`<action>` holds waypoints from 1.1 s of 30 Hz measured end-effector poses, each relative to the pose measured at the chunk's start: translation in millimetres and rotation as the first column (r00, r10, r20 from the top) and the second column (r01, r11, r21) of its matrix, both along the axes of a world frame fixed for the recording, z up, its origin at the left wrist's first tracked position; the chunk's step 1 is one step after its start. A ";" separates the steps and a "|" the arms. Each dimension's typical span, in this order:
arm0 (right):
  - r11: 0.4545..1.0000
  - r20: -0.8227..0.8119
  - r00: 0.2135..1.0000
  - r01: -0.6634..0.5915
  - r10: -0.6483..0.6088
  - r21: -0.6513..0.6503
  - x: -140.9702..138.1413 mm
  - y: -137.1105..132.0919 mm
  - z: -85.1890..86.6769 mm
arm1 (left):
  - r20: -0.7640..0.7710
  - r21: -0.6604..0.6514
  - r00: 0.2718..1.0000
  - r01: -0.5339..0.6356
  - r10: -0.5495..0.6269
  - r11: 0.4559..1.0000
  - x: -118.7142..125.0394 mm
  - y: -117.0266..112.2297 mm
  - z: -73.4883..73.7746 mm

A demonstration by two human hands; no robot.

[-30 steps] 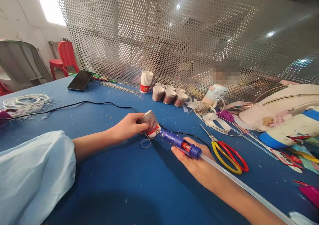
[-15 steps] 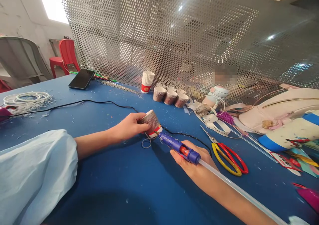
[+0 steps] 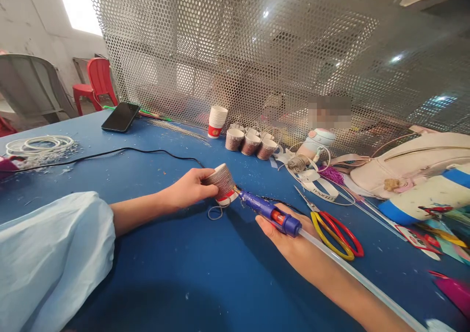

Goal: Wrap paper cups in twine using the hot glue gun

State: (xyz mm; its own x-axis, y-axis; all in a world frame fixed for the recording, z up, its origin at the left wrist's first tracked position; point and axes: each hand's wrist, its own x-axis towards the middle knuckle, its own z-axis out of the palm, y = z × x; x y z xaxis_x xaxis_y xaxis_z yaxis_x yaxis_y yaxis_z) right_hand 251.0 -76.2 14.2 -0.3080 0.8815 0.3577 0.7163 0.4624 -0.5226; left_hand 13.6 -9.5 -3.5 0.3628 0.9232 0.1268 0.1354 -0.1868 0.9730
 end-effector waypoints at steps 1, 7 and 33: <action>1.000 0.005 1.000 -0.009 0.009 -0.008 0.2 -0.2 -0.2 | 0.004 -0.002 1.000 0.014 -0.014 1.000 -0.3 0.1 -0.6; 0.998 -0.002 1.000 -0.003 0.003 -0.056 0.6 -0.2 -1.1 | 0.015 -0.009 1.000 0.021 -0.020 1.000 -0.5 -0.9 -1.2; 0.987 -0.050 0.996 0.063 -0.070 -0.145 0.5 -4.9 2.6 | 0.007 -0.027 0.994 0.107 -0.107 0.994 -3.1 -3.4 -0.3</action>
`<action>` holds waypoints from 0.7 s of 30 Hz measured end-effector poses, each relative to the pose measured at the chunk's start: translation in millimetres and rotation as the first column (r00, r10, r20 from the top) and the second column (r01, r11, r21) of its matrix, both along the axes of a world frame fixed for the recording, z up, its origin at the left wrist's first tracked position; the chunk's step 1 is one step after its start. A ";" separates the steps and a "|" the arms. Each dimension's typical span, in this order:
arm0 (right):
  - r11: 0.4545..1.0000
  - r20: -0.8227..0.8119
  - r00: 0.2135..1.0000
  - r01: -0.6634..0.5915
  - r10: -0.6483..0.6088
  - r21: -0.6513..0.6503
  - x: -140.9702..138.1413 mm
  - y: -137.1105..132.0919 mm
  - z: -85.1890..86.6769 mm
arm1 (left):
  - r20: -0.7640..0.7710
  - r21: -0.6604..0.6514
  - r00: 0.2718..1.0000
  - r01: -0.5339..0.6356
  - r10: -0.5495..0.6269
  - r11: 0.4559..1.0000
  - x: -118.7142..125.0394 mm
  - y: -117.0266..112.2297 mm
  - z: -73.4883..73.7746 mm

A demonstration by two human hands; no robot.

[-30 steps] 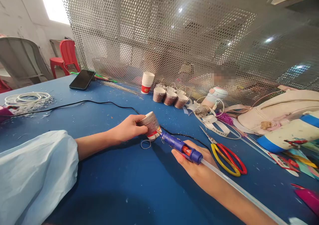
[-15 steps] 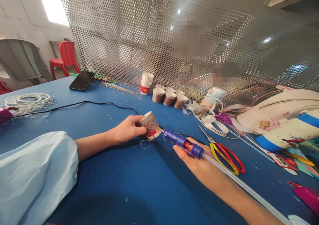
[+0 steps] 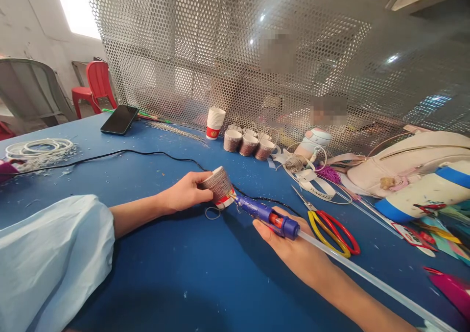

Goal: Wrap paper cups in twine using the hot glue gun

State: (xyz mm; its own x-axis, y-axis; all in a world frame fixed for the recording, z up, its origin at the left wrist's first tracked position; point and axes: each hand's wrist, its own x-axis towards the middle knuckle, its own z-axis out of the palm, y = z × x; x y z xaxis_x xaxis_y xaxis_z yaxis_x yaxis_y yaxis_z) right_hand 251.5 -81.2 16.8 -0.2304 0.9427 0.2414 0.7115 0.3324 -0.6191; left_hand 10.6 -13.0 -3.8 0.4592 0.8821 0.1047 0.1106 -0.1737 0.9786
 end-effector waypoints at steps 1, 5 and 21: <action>1.000 0.001 1.000 -0.004 0.004 0.005 0.4 0.1 0.0 | 0.000 -0.001 1.000 -0.005 0.005 1.000 0.1 -0.4 0.5; 1.000 0.019 1.000 0.015 -0.016 0.018 1.5 1.1 0.2 | 0.025 0.003 1.000 0.004 -0.004 1.000 0.0 -0.9 0.8; 1.000 0.004 1.000 -0.008 0.008 0.000 2.0 -1.5 0.1 | 0.055 -0.010 0.998 0.030 -0.029 1.000 -2.0 1.1 -6.1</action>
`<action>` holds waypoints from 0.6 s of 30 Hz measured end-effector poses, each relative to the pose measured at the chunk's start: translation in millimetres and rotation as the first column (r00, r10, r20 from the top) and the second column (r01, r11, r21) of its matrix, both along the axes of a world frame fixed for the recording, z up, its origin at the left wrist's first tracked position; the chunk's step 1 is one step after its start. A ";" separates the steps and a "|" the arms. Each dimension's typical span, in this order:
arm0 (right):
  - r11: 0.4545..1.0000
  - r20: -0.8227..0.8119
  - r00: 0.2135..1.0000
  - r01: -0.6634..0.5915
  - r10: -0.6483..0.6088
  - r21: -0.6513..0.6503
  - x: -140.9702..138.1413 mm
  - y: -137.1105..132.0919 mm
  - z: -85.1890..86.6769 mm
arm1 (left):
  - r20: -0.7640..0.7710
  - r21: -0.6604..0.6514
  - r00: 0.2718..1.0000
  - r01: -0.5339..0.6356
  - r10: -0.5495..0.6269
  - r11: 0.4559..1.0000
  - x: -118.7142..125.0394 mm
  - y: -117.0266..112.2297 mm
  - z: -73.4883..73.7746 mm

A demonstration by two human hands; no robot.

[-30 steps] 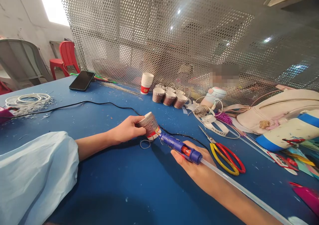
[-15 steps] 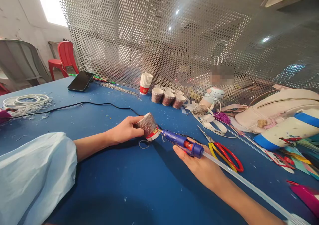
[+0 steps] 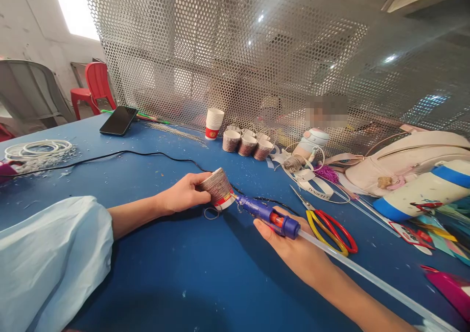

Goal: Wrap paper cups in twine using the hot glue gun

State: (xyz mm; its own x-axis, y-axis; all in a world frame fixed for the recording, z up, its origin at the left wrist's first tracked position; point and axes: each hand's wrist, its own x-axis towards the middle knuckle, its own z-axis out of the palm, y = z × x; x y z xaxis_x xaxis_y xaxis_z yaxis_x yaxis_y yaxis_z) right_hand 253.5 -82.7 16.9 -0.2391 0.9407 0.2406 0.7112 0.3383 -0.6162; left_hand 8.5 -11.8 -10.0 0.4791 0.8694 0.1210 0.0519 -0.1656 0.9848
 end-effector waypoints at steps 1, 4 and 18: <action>0.999 0.021 0.999 -0.029 0.028 0.024 -0.6 -1.5 -1.3 | -0.001 0.001 1.000 0.001 -0.001 1.000 0.1 0.5 -0.5; 0.987 0.076 0.991 -0.120 0.112 0.106 -2.9 -5.6 -6.2 | 0.010 0.013 1.000 0.017 -0.017 1.000 1.0 1.0 -0.5; 0.993 -0.132 0.991 0.003 -0.019 -0.122 6.4 6.7 -1.5 | 0.036 0.002 0.999 0.037 -0.037 0.999 -1.0 -0.5 -2.6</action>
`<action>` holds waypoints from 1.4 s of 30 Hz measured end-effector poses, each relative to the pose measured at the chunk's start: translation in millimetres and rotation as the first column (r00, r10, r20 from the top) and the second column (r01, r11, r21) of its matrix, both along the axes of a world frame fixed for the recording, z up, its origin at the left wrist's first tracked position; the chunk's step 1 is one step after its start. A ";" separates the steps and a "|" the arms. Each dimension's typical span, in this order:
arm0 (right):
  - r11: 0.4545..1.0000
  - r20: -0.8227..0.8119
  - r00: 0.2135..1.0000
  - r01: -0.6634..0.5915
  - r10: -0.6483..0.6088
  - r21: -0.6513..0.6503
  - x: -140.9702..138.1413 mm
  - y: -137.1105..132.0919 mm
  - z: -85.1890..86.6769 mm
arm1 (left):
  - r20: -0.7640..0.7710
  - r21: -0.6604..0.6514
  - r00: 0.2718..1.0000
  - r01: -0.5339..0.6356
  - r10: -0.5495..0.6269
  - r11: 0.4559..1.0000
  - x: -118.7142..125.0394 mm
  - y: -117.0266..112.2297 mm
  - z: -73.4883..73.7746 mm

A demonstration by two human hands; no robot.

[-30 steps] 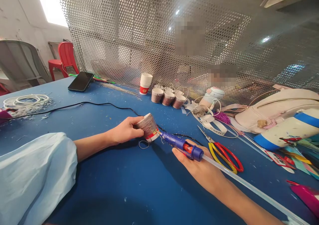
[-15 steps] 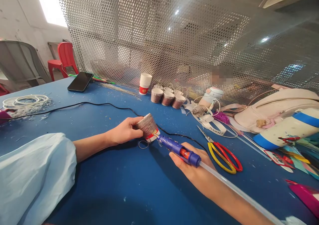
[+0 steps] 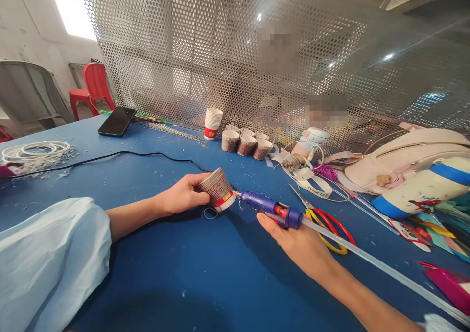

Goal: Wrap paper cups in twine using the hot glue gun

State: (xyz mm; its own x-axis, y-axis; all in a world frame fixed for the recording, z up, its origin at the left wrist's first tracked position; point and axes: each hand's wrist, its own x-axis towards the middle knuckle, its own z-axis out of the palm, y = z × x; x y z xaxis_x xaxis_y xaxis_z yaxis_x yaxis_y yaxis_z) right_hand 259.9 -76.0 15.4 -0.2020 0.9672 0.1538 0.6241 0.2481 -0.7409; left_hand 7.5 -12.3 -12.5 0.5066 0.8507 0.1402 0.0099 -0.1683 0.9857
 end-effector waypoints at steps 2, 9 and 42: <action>0.998 -0.019 1.000 0.017 -0.019 -0.063 1.1 1.9 0.2 | 0.002 -0.008 1.000 -0.014 0.014 1.000 -0.3 -0.6 0.7; 0.980 -0.185 0.975 0.094 -0.127 -0.174 12.2 23.9 -2.8 | -0.002 -0.048 0.997 -0.076 0.076 0.996 0.5 -4.7 5.1; 0.977 0.065 0.995 -0.081 0.069 0.197 -33.0 11.6 -1.4 | 0.031 -0.075 0.955 -0.293 0.296 0.953 15.8 -27.8 16.7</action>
State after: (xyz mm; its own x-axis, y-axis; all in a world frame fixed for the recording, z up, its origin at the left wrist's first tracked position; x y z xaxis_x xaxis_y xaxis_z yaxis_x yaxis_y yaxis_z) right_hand 226.9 -64.3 14.0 -0.2873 0.8999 0.3282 0.6382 0.4353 -0.6349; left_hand 23.4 -40.1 4.2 0.2272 0.9695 0.0918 0.0083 -0.0962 0.9953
